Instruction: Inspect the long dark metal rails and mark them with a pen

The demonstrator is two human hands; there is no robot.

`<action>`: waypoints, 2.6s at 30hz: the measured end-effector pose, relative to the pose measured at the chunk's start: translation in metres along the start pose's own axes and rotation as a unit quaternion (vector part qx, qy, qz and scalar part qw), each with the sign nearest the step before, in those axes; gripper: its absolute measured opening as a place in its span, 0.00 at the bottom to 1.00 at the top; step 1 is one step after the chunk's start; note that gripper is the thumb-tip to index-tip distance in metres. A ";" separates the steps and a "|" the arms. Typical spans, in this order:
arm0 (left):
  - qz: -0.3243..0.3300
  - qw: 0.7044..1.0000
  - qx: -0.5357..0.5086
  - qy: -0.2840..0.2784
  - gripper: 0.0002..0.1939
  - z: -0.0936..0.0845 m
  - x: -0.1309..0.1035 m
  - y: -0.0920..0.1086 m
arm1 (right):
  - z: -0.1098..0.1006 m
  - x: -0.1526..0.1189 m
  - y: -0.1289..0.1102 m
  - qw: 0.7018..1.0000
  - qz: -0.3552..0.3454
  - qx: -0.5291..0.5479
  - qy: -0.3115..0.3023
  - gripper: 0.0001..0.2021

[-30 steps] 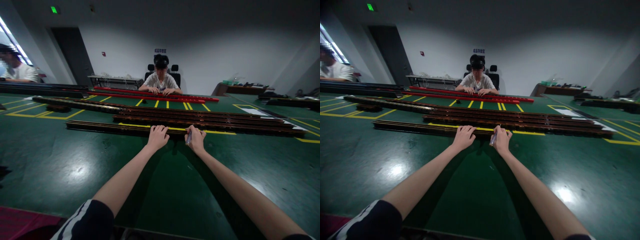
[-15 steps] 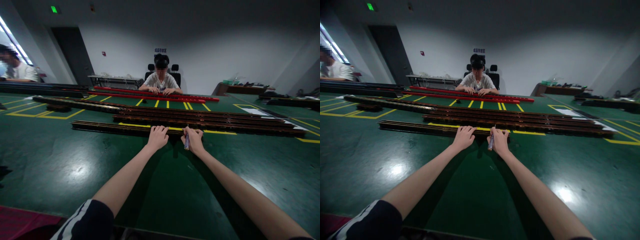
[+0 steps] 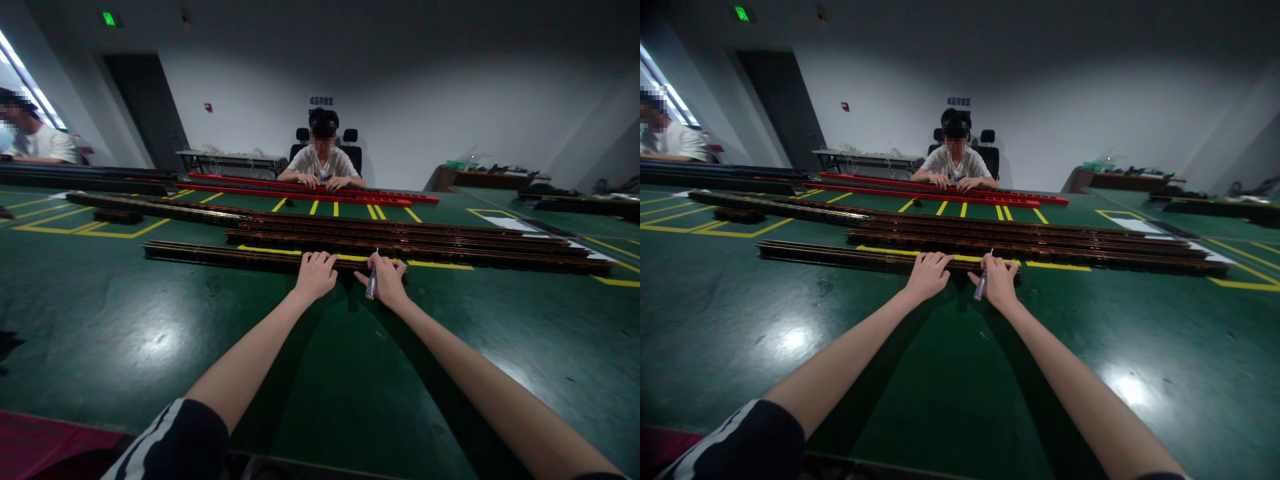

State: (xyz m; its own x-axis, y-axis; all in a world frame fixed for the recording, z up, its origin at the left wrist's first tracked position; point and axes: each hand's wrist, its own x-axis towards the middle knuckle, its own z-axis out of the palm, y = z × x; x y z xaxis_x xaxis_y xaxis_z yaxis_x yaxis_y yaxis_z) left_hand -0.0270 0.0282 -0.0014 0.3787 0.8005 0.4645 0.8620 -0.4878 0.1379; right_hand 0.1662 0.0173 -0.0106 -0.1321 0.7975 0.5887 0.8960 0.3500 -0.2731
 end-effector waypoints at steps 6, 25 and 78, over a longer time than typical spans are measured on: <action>-0.001 1.000 0.016 0.001 0.20 -0.001 0.000 0.002 | 0.003 0.000 -0.001 0.999 -0.004 -0.034 0.010 0.12; -0.017 1.000 -0.006 -0.019 0.22 -0.005 0.000 0.003 | 0.000 -0.002 0.002 0.998 0.034 0.004 0.054 0.09; -0.029 0.999 0.018 -0.012 0.23 -0.007 0.000 0.004 | -0.001 -0.001 -0.001 0.998 -0.031 -0.043 0.019 0.13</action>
State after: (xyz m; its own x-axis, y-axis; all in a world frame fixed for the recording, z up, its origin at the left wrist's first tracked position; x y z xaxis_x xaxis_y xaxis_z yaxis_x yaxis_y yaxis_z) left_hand -0.0258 0.0233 0.0054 0.3354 0.8351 0.4361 0.8937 -0.4284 0.1330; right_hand 0.1663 0.0152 -0.0102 -0.1737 0.7551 0.6322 0.9195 0.3541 -0.1703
